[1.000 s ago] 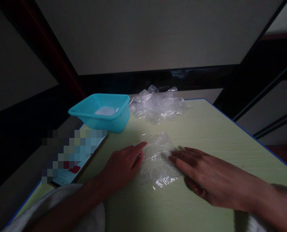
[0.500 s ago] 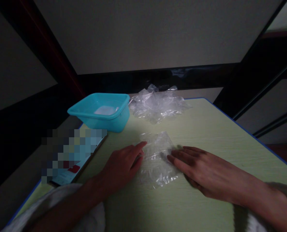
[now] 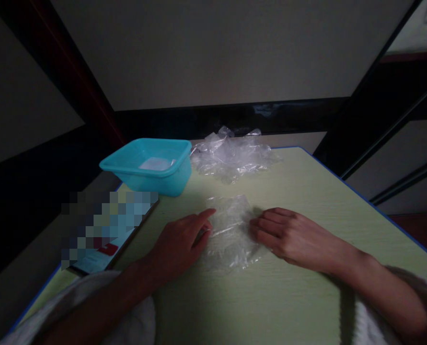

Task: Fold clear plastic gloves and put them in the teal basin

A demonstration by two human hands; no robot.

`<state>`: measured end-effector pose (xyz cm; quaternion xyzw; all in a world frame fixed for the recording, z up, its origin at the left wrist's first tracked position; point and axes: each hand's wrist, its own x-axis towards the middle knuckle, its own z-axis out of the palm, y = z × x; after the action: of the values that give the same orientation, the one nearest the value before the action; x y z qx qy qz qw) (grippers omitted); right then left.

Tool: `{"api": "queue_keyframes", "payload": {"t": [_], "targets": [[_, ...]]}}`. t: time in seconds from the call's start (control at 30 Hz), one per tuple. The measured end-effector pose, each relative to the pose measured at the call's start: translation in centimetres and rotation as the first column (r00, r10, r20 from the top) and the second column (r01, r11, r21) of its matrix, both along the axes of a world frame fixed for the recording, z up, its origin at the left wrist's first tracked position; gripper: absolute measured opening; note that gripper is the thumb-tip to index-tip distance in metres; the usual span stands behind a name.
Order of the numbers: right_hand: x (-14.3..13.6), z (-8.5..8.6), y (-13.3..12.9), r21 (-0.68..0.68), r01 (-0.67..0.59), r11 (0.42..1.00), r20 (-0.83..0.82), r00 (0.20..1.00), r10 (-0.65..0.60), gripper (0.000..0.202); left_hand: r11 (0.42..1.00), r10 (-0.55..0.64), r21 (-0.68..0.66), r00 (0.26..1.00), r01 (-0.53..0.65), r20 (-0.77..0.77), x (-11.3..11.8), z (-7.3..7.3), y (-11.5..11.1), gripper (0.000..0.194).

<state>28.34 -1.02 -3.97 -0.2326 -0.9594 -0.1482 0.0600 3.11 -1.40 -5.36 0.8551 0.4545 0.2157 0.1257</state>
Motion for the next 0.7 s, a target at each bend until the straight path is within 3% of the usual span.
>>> {"api": "queue_keyframes", "payload": {"t": [0.33, 0.7], "targets": [[0.6, -0.5, 2.0, -0.045, -0.137, 0.99, -0.078, 0.988, 0.133, 0.022, 1.0, 0.023, 0.014, 1.0, -0.022, -0.009, -0.2, 0.2, 0.2, 0.035], [0.6, 0.9, 0.9, -0.226, -0.081, 0.971, -0.057, 0.996, 0.07, 0.02, 0.995, -0.022, -0.099, 1.0, 0.021, -0.005, -0.3, 0.8, 0.1, 0.036]]}}
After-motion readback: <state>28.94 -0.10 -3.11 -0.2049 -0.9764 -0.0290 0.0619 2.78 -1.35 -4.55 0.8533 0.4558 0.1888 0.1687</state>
